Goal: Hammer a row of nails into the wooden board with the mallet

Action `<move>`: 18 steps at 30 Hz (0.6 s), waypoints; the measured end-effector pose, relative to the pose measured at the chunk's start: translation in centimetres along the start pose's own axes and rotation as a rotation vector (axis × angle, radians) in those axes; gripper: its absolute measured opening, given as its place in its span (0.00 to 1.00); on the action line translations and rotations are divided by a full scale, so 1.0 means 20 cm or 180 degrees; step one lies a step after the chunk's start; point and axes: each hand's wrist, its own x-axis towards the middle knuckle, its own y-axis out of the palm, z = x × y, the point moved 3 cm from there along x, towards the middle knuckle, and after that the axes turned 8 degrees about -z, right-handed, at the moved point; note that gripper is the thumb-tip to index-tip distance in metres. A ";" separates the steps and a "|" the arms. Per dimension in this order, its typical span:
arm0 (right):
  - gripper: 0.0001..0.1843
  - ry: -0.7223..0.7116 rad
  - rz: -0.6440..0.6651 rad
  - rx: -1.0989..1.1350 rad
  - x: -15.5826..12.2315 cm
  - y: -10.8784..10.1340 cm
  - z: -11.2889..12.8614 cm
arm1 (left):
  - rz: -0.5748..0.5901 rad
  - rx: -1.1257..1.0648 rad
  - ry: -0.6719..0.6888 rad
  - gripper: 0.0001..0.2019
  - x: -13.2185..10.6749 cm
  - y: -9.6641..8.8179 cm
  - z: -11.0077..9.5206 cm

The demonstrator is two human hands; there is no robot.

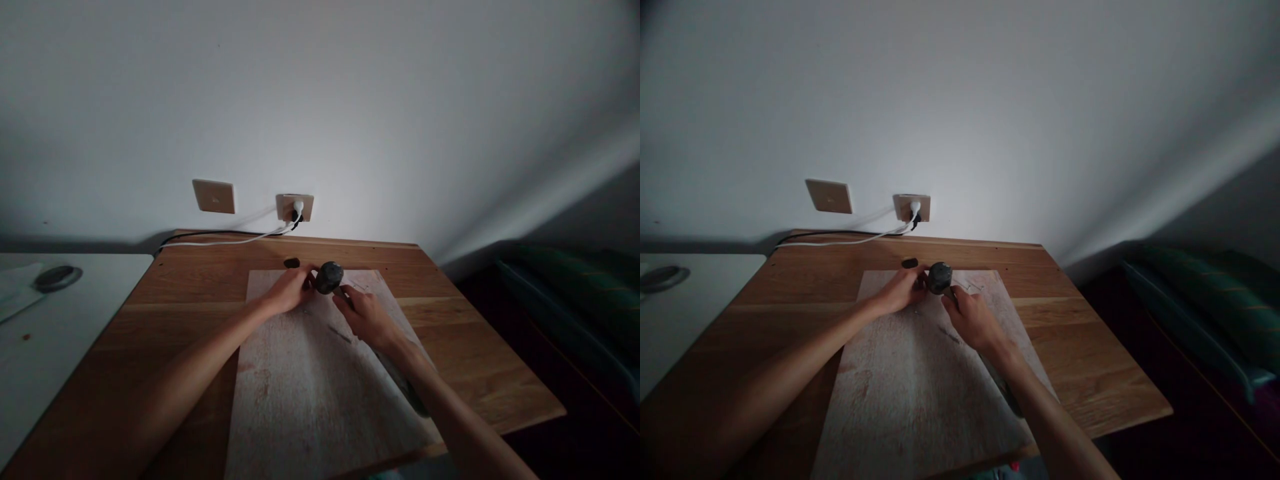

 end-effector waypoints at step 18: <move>0.15 0.0258 -0.0075 0.0250 -0.22 0.01 -0.18 | 0.1012 0.0440 0.0173 0.05 0.01 -0.18 -0.11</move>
